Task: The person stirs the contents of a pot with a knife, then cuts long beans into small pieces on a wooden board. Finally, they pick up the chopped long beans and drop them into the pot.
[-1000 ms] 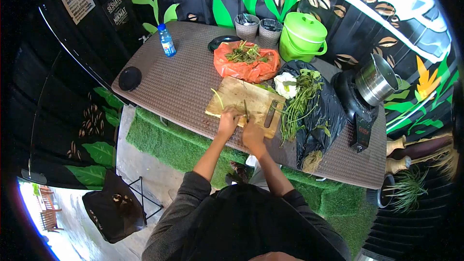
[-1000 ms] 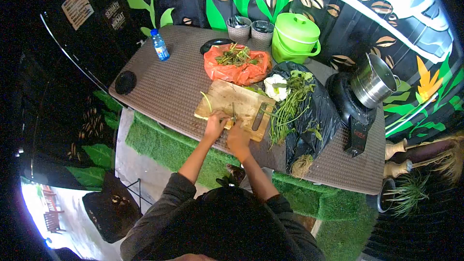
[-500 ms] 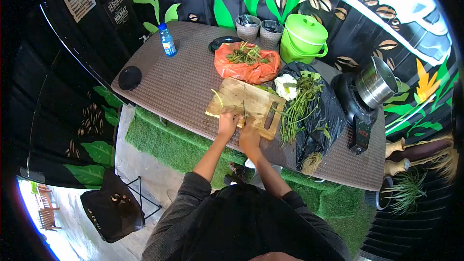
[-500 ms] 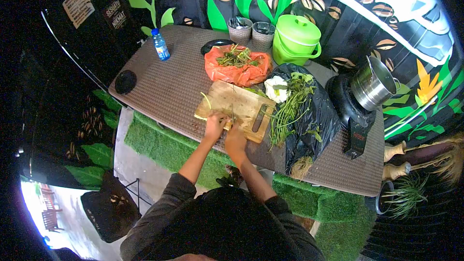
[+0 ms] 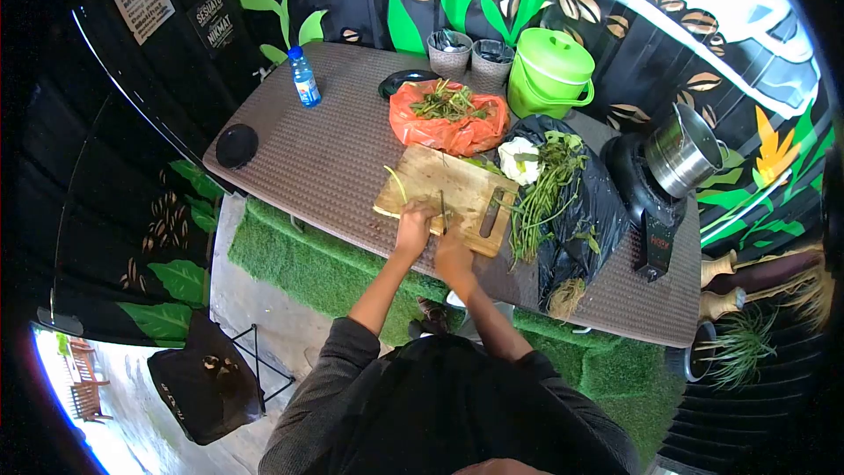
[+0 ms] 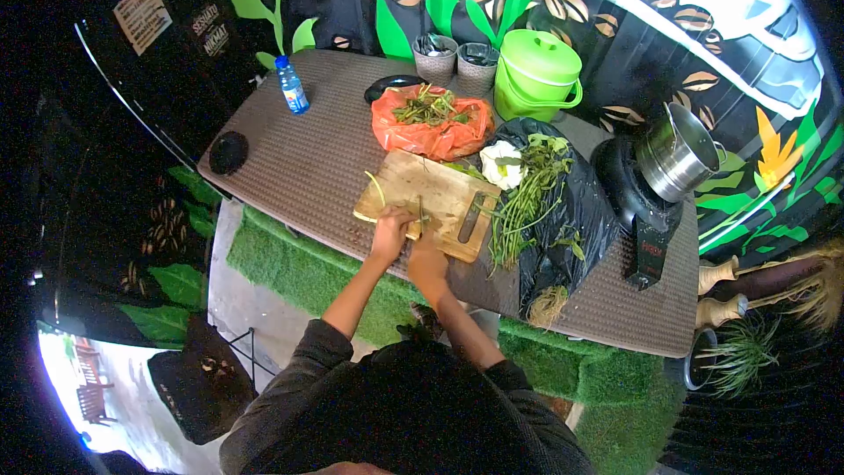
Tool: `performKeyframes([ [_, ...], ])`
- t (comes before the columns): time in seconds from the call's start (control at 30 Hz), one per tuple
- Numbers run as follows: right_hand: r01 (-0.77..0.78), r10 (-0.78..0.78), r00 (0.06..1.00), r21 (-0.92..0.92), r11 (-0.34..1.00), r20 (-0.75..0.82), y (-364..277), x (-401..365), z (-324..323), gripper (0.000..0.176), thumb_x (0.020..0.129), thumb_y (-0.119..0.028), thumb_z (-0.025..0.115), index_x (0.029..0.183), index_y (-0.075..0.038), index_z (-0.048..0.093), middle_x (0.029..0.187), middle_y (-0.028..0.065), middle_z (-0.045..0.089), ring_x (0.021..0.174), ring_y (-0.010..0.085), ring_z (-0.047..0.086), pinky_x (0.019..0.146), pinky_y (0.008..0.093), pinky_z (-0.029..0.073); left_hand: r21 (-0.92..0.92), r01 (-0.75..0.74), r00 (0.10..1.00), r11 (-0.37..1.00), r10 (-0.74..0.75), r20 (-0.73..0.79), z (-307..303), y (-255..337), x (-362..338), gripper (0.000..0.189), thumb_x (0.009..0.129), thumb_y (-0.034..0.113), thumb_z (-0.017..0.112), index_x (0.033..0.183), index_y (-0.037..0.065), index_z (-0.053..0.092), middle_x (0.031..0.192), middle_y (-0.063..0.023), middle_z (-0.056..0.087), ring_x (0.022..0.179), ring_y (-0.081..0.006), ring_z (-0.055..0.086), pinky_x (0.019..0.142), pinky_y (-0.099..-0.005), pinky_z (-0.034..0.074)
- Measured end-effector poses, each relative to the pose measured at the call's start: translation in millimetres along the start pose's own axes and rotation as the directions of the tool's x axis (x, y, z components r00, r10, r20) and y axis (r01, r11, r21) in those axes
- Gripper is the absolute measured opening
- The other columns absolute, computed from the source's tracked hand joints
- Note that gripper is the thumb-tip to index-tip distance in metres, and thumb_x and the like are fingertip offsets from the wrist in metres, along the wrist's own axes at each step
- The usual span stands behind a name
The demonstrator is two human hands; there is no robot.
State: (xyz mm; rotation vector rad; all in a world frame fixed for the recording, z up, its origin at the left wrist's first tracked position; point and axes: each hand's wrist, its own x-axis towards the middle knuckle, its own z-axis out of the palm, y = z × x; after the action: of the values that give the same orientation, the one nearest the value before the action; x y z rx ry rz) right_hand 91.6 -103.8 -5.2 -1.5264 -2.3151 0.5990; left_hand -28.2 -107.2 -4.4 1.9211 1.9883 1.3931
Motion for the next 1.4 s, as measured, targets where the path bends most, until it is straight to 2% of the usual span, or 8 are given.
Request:
performKeyframes([
  [0.27,0.137,-0.132,0.989,-0.082,0.987,0.062,4,4,-6,0.038,0.085,-0.016,0.054,0.112,0.004,0.038,0.080,0.0242,0.064,0.075,0.0413,0.064,0.065,0.0495,0.052,-0.116,0.133,0.991,0.984,-0.131,0.021,-6,9,4,0.023,0.070,-0.009,0.058,0.091,-0.001,0.058,0.084,-0.0165,0.060,0.082,-0.0332,0.059,0.075,-0.0409,0.048],
  [0.37,-0.058,0.055,0.998,0.096,0.994,0.026,-11,-3,-15,0.032,0.085,-0.014,0.052,0.109,0.003,0.039,0.083,0.0229,0.064,0.075,0.0399,0.064,0.063,0.0485,0.052,-0.161,0.190,0.982,0.968,-0.189,0.022,-4,6,2,0.025,0.070,-0.011,0.056,0.093,0.000,0.053,0.083,-0.0174,0.059,0.079,-0.0346,0.059,0.071,-0.0416,0.048],
  [0.53,0.244,-0.240,0.970,-0.185,0.952,0.044,-1,-4,-19,0.032,0.086,-0.014,0.051,0.110,0.004,0.042,0.086,0.0233,0.062,0.073,0.0392,0.064,0.061,0.0480,0.052,-0.199,0.140,0.990,0.970,-0.141,0.010,-6,8,0,0.025,0.071,-0.010,0.056,0.094,0.000,0.052,0.084,-0.0172,0.058,0.081,-0.0354,0.059,0.071,-0.0420,0.047],
  [0.57,0.072,-0.062,0.995,0.127,0.989,-0.078,-3,-11,-4,0.034,0.086,-0.015,0.051,0.111,0.005,0.042,0.084,0.0243,0.062,0.072,0.0399,0.064,0.063,0.0486,0.052,-0.169,0.132,0.991,0.977,-0.133,0.004,-7,8,-2,0.025,0.071,-0.009,0.056,0.094,0.000,0.052,0.085,-0.0172,0.058,0.082,-0.0360,0.059,0.072,-0.0424,0.047],
  [0.9,-0.064,0.062,0.997,0.050,0.997,0.039,-13,-5,-5,0.037,0.085,-0.015,0.050,0.113,0.008,0.042,0.084,0.0238,0.062,0.075,0.0399,0.064,0.063,0.0483,0.052,-0.136,0.155,0.988,0.979,-0.152,0.034,-7,6,-5,0.021,0.073,-0.007,0.059,0.091,0.000,0.050,0.084,-0.0186,0.057,0.084,-0.0375,0.058,0.071,-0.0426,0.046],
  [0.97,0.147,-0.151,0.988,-0.126,0.981,-0.018,-9,4,-10,0.041,0.084,-0.013,0.050,0.117,0.010,0.042,0.080,0.0223,0.063,0.073,0.0396,0.064,0.062,0.0477,0.052,-0.116,0.148,0.989,0.982,-0.144,0.041,-7,5,-4,0.021,0.073,-0.008,0.057,0.091,0.000,0.051,0.085,-0.0189,0.057,0.085,-0.0375,0.058,0.073,-0.0431,0.046],
  [1.17,-0.054,0.054,0.998,0.024,0.998,0.015,-17,-8,0,0.046,0.083,-0.012,0.053,0.120,0.011,0.040,0.077,0.0237,0.063,0.073,0.0372,0.064,0.063,0.0482,0.051,-0.178,0.145,0.989,0.973,-0.136,0.065,-9,0,-1,0.020,0.071,-0.011,0.054,0.089,-0.001,0.051,0.083,-0.0185,0.059,0.082,-0.0353,0.060,0.073,-0.0416,0.048],
  [1.4,0.095,-0.093,0.995,0.044,0.995,-0.033,-10,-1,-6,0.041,0.089,-0.020,0.048,0.117,0.009,0.041,0.075,0.0248,0.063,0.069,0.0421,0.062,0.060,0.0491,0.050,-0.246,0.213,0.975,0.946,-0.191,0.111,-12,-4,12,0.020,0.071,-0.010,0.061,0.084,-0.001,0.049,0.076,-0.0144,0.060,0.074,-0.0258,0.064,0.067,-0.0352,0.049],
])
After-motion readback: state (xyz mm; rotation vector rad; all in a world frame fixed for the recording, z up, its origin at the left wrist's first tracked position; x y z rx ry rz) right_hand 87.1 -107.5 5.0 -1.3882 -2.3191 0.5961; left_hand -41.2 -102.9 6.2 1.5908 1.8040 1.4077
